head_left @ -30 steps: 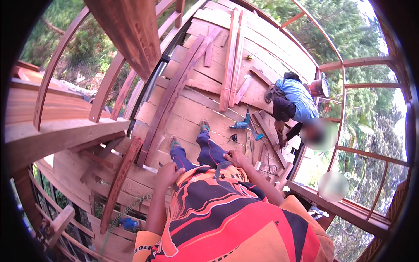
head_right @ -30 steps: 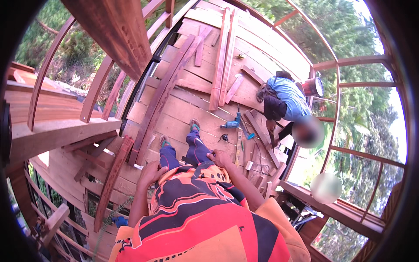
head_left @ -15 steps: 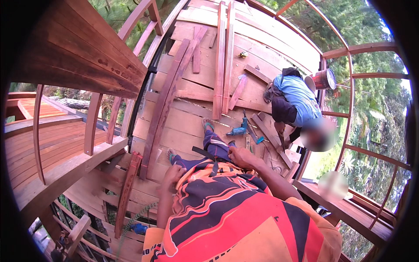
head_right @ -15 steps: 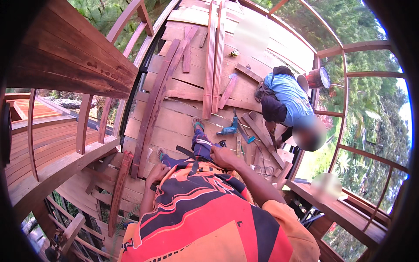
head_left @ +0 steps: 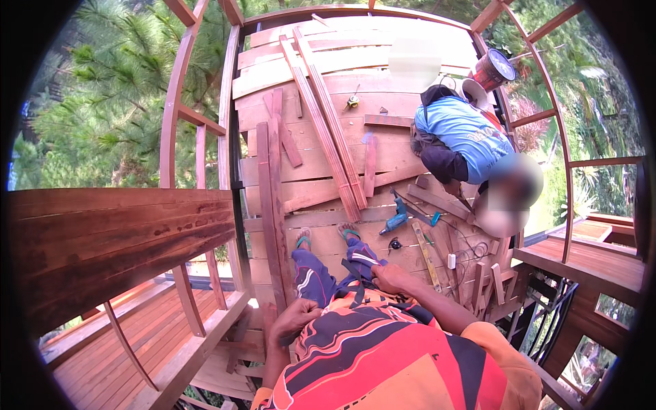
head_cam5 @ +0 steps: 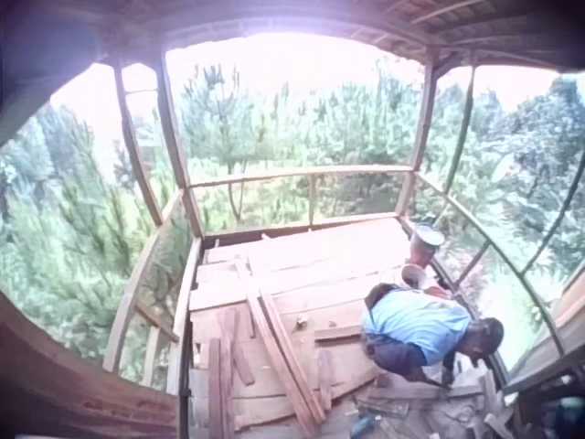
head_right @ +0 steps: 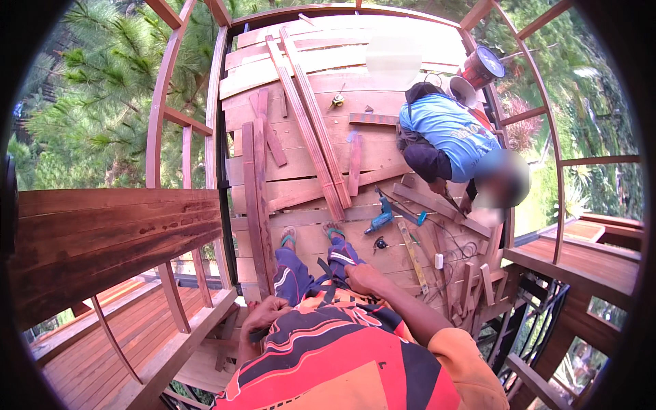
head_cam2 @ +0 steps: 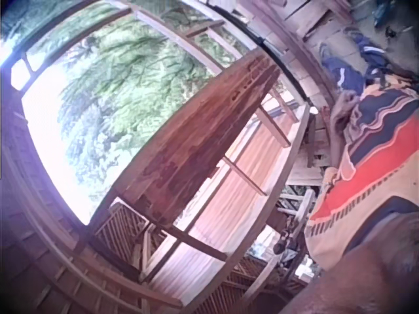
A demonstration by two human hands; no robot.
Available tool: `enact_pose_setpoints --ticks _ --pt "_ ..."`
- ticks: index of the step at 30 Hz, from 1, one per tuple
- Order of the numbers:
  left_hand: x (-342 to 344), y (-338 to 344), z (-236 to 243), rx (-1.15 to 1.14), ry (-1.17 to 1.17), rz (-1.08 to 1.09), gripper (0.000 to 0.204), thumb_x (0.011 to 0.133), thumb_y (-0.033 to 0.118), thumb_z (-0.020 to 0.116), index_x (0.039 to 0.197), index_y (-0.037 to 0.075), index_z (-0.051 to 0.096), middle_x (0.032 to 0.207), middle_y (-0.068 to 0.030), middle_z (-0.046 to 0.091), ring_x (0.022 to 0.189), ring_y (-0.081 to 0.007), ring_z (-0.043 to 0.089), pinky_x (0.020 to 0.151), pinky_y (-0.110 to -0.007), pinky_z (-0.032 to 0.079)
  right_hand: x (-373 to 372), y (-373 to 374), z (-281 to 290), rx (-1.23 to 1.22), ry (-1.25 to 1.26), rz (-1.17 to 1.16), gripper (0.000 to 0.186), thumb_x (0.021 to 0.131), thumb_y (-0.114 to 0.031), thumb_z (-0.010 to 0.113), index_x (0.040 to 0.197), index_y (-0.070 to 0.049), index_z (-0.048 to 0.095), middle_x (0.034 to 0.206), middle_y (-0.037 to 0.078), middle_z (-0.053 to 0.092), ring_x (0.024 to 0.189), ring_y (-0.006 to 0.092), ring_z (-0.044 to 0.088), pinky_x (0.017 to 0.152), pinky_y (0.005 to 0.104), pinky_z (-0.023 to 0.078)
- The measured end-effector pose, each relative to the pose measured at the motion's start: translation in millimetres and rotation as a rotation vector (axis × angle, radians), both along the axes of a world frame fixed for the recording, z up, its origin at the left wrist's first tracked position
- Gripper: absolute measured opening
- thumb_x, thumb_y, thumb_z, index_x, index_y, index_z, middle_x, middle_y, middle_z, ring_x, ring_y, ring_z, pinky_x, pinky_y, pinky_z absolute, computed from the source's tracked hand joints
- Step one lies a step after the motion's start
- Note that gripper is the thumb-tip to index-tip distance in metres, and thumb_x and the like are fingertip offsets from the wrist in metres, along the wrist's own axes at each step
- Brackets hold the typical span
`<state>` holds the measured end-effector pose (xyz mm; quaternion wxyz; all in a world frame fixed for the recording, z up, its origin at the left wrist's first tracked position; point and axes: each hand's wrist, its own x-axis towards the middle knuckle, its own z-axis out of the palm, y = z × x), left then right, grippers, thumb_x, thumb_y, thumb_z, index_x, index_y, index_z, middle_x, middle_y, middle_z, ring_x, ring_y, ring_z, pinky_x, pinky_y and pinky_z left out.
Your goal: The person sits on a wooden floor, gathers thin wooden planks, and uses a nail gun to attach them to a curved wooden structure. The person repeatedly positions planks and fastens them in place.
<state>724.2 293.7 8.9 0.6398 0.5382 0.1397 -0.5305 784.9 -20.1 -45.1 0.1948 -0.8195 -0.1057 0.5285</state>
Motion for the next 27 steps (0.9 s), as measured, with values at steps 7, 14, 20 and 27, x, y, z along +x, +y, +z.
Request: enact_pose_setpoints --ticks 7,14,20,27 --pt "60 49 -30 -0.050 0.040 -0.465 0.036 0.092 0.020 0.059 0.061 0.009 0.046 0.058 0.0102 0.041 0.052 -0.0007 0.035 0.043 -0.025 0.027 -30 43 27 0.060 0.072 -0.383 0.032 0.089 -0.026 0.055 0.113 -0.007 0.057 0.101 0.023 0.065 0.099 0.0403 0.061 0.084 0.0486 0.047" --pt "80 74 -55 -0.178 0.155 -0.846 0.036 0.095 0.020 0.058 0.062 0.009 0.046 0.057 0.0104 0.040 0.051 -0.0008 0.033 0.044 -0.024 0.024 -119 109 28 0.024 0.096 -0.642 0.028 0.090 -0.027 0.053 0.109 -0.008 0.058 0.093 0.025 0.064 0.092 0.0420 0.061 0.077 0.0512 0.045" --pt "75 60 -65 -0.187 0.226 -0.999 0.031 0.093 0.020 0.060 0.065 0.008 0.054 0.058 0.0081 0.046 0.051 -0.0014 0.039 0.045 -0.023 0.029 -161 127 47 -0.055 0.170 -0.793 0.030 0.090 -0.029 0.054 0.110 -0.007 0.059 0.102 0.023 0.064 0.100 0.0396 0.061 0.085 0.0503 0.046" --pt "28 19 -74 -0.168 0.259 -1.165 0.036 0.093 0.022 0.060 0.061 0.011 0.048 0.057 0.0103 0.039 0.051 -0.0009 0.032 0.043 -0.023 0.023 -243 128 -6 0.027 0.139 -0.629 0.030 0.086 -0.021 0.050 0.112 -0.005 0.056 0.097 0.020 0.066 0.092 0.0398 0.065 0.077 0.0519 0.049"
